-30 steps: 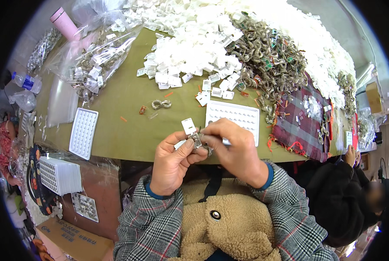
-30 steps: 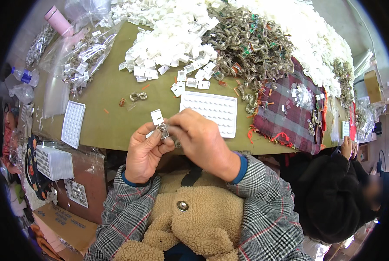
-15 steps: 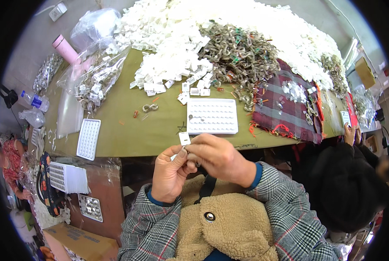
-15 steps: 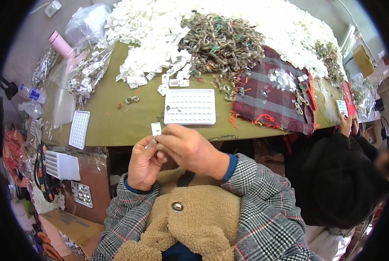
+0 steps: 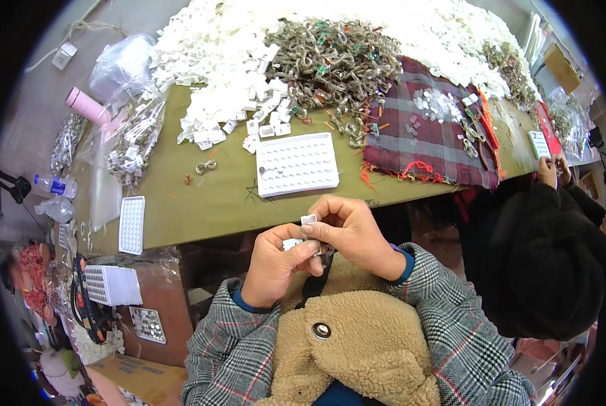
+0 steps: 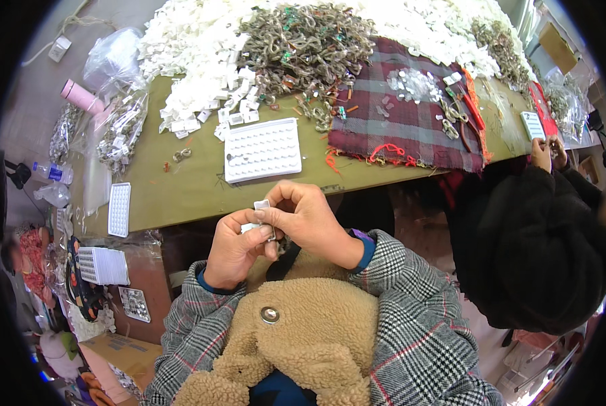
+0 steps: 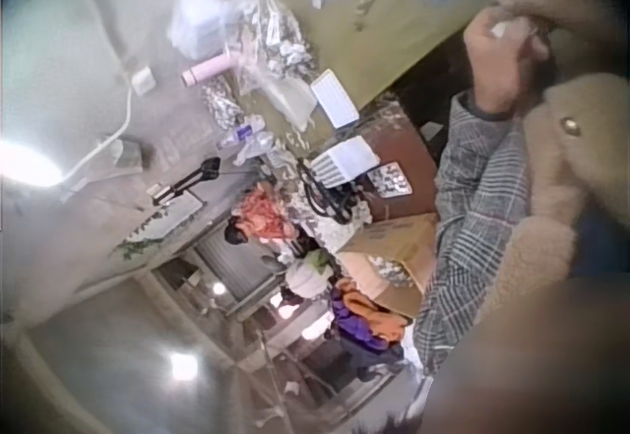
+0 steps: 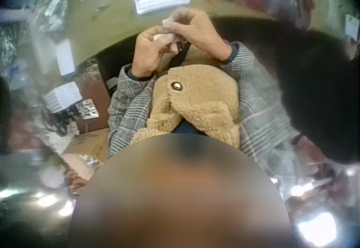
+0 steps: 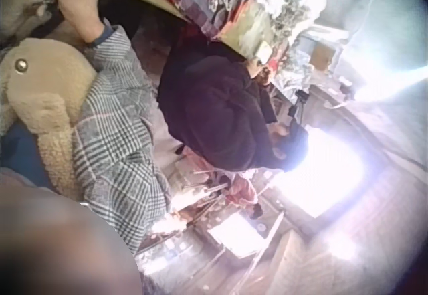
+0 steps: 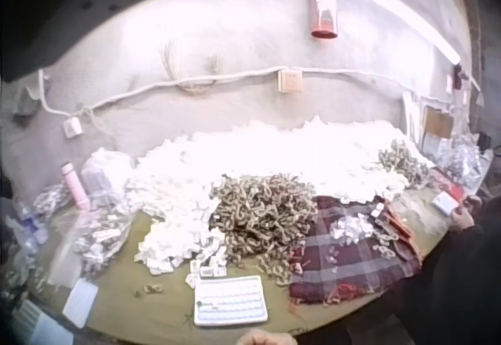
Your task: The person repeatedly picks small white plastic housings and metal contacts from a tray, inserts the contacts into the housings, and places the assembled units back on the table. The person also uses red-handled shears to trim excess wire from the contacts.
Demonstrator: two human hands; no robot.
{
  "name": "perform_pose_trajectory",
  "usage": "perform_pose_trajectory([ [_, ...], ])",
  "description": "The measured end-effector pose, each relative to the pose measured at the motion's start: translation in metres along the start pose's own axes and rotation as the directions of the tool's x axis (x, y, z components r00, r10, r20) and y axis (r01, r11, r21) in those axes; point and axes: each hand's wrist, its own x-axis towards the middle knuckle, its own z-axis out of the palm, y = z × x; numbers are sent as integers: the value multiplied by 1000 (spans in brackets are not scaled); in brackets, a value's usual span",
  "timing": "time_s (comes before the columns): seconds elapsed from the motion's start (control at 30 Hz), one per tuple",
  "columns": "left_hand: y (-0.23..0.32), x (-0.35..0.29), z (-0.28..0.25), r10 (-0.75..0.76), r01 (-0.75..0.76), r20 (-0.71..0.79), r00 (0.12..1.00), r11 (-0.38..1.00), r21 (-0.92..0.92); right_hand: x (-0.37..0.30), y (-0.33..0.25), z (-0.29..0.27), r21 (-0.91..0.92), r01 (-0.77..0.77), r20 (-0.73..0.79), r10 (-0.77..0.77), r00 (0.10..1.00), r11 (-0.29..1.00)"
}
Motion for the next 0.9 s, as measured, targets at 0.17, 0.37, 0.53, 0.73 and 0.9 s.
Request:
perform_pose_trajectory([
  [0.17,-17,13,-8,-19,154,266,964,854,-497,-3,-1,-11,-490,692,231,-687,689,529],
  [0.37,-21,17,-8,-54,141,191,980,866,-479,-2,-2,-16,-621,771,378,-809,450,138],
  [0.53,-16,21,-3,-134,189,158,978,887,-422,6,2,-28,-603,788,531,-800,279,-126],
  [0.73,-5,35,2,-238,282,158,958,870,-405,4,9,-40,-667,745,392,-856,339,-10],
  [0.9,-10,43,10,-254,295,150,956,819,-491,3,13,-54,-680,723,312,-845,435,120],
])
